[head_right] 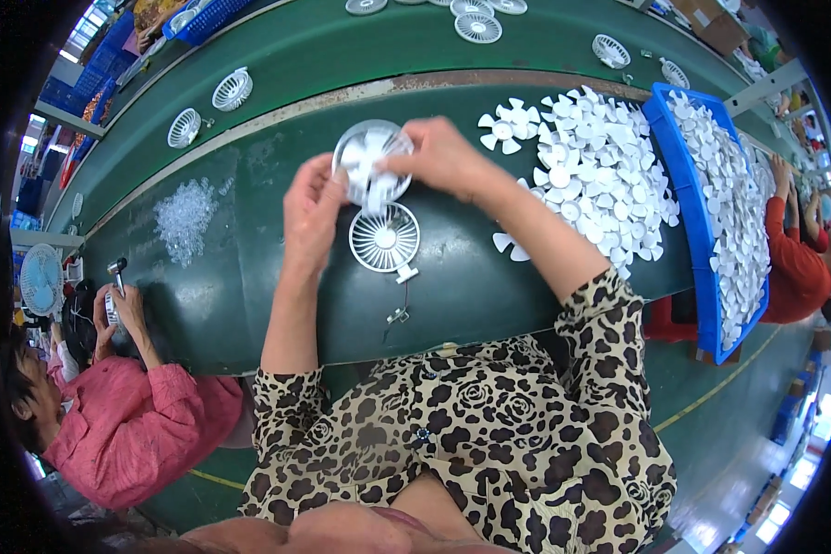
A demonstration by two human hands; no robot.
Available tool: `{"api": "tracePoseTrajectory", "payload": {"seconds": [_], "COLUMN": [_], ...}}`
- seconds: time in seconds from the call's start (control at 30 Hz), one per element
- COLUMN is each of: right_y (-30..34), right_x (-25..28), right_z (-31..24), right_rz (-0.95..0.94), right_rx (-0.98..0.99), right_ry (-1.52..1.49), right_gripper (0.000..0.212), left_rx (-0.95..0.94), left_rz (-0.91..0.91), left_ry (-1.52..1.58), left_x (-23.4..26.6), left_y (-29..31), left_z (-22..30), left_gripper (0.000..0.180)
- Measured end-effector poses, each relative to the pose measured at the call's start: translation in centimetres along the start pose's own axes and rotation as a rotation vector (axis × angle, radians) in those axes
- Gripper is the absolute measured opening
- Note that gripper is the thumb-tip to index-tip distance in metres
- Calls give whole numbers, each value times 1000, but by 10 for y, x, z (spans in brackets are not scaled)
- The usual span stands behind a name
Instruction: The person assembles small portable fans by taking fan casings from the conveyor belt, fitting fan blades into each casing by hand, and placing the assembled fan components onto the conveyor belt.
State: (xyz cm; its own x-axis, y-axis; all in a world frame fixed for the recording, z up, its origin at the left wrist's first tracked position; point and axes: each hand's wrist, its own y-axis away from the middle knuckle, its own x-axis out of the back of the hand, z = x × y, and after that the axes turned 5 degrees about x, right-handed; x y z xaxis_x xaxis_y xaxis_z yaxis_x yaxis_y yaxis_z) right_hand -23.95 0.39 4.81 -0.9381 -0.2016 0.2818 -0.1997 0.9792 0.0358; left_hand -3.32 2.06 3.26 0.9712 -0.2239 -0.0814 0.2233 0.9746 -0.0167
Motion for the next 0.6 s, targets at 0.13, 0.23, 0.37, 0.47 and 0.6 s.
{"api": "tracePoseTrajectory", "payload": {"seconds": [0.13,0.23,0.37,0.47,0.6], "right_y": [-43,-32,29,73,103], "right_x": [62,60,2,-26,-41], "right_z": [19,21,21,33,33], "right_rz": [340,480,83,53,163], "right_rx": [-84,-57,-82,47,72], "right_ry": [-244,-301,-70,3,97], "right_gripper": [27,27,26,33,44], "left_rx": [-1,52,-77,-312,-503], "left_rz": [25,-194,-119,35,120], "left_ry": [-492,-841,-849,-911,-973], "left_x": [9,10,3,-3,-6], "left_y": [-5,-1,6,0,3], "left_z": [16,8,-9,-15,-10], "left_gripper": [41,35,11,8,13]}}
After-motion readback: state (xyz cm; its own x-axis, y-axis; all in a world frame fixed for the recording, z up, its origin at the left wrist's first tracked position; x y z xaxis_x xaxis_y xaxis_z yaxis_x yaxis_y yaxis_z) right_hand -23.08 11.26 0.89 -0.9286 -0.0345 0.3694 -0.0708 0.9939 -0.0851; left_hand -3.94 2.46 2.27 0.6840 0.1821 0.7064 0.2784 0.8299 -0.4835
